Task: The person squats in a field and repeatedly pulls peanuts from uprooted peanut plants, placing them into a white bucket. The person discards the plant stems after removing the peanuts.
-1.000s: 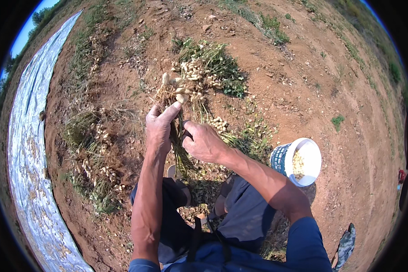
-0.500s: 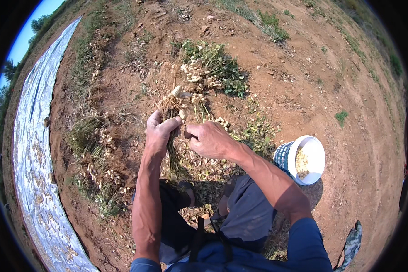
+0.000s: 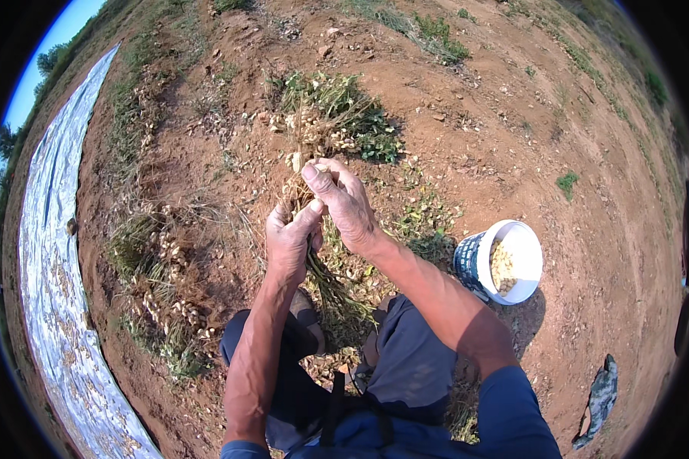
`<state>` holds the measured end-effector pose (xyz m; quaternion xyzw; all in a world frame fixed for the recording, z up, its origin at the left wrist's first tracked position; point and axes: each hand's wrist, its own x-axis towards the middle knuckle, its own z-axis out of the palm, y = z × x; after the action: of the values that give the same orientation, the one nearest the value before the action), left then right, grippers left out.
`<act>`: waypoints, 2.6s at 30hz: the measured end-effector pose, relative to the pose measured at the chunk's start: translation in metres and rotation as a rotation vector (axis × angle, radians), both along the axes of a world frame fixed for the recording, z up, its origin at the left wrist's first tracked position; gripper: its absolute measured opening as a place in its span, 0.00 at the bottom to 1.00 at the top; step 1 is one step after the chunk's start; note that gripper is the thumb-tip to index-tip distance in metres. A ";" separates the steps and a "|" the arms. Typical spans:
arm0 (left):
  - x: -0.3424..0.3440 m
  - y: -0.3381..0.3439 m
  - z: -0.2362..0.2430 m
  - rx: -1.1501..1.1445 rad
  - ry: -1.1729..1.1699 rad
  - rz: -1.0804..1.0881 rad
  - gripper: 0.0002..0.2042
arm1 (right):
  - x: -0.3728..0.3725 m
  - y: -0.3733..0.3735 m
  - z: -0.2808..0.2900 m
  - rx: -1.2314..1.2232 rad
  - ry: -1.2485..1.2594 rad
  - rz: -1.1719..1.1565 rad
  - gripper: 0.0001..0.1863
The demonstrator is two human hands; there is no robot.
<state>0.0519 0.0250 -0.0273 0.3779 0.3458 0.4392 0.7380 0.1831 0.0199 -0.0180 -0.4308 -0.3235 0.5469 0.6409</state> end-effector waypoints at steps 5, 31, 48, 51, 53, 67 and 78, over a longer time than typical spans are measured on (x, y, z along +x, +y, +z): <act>0.011 -0.008 -0.016 0.209 0.204 0.125 0.14 | -0.013 0.002 0.002 0.004 0.025 -0.170 0.27; -0.012 0.012 0.013 -0.116 0.040 -0.197 0.17 | 0.003 0.011 -0.015 0.136 -0.173 -0.079 0.26; -0.004 0.012 -0.008 0.029 0.277 -0.164 0.10 | 0.013 0.018 -0.003 0.279 -0.781 -0.048 0.20; -0.006 0.010 -0.003 0.012 0.176 -0.250 0.11 | 0.023 0.020 -0.004 0.282 -0.639 0.040 0.20; -0.004 0.005 0.007 -0.024 0.112 -0.283 0.13 | 0.030 0.022 -0.007 0.311 -0.585 0.082 0.18; -0.012 -0.007 0.010 0.035 -0.309 -0.323 0.18 | 0.035 0.004 0.002 0.018 0.303 0.262 0.23; -0.029 0.012 0.006 0.061 -0.358 -0.223 0.17 | 0.107 -0.058 0.041 0.077 -0.093 -0.306 0.17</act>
<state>0.0233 0.0370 -0.0210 0.3520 0.1516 0.4253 0.8199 0.2901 -0.0386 0.0228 -0.4749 -0.3042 0.4095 0.7171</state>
